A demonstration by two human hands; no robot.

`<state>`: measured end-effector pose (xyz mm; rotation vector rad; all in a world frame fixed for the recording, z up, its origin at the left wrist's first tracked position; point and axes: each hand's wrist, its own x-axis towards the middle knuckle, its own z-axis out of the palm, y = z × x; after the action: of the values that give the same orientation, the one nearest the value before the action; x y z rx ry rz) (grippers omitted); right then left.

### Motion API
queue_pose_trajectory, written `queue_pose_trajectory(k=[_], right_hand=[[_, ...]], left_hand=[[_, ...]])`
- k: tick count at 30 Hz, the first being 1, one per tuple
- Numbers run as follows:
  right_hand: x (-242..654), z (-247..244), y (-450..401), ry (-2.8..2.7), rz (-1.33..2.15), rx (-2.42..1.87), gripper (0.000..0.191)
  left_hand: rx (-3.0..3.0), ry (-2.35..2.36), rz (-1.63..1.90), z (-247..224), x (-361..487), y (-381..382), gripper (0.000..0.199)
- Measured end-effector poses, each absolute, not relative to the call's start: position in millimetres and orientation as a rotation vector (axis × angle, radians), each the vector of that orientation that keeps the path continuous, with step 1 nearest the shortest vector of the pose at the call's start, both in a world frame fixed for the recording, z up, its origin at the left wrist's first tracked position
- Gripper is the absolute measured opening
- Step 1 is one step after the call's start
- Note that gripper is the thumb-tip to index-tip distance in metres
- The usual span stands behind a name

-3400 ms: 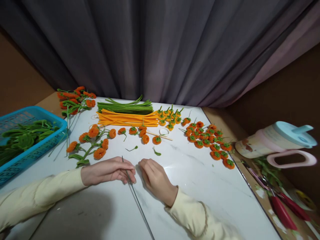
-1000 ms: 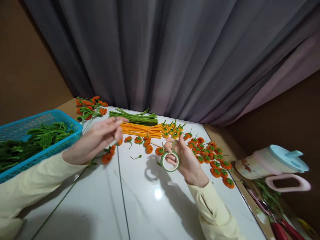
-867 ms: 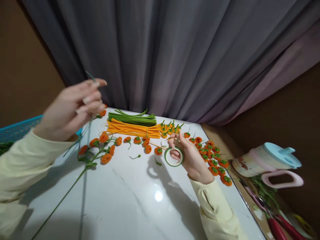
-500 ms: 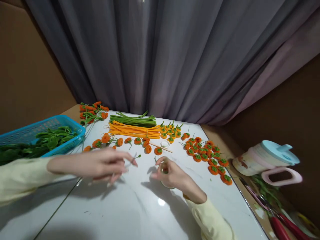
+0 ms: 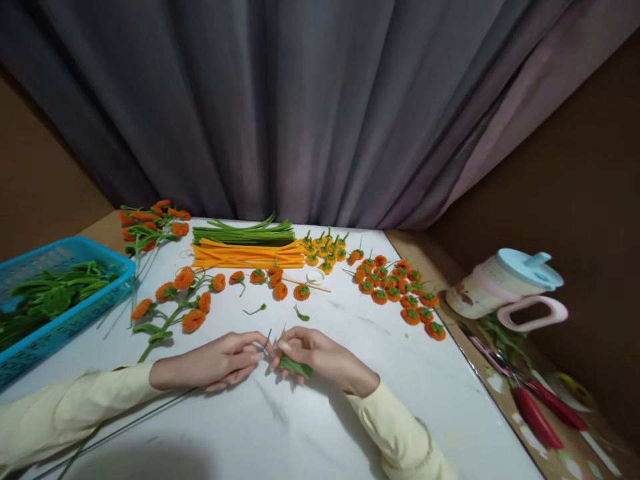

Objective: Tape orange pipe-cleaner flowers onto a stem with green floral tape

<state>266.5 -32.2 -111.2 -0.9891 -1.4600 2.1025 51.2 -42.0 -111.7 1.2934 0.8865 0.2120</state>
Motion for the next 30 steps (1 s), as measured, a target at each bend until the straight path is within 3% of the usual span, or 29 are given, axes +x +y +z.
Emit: queue_pose_trajectory(k=[13, 20, 30], right_hand=[[263.8, -116.1, -29.2, -1.224, 2.102, -1.177, 0.031], [254.2, -110.4, -34.8, -1.477, 1.745, -1.370, 0.038], [250.6, -120.9, -41.9, -1.836, 1.184, -1.250, 0.024]], left_hand=[[1.191, 0.859, 0.326, -137.4, 51.7, -37.5, 0.045], [1.270, 0.866, 0.358, -142.9, 54.0, -41.5, 0.039], [1.169, 0.839, 0.325, -132.1, 59.7, -38.6, 0.039]])
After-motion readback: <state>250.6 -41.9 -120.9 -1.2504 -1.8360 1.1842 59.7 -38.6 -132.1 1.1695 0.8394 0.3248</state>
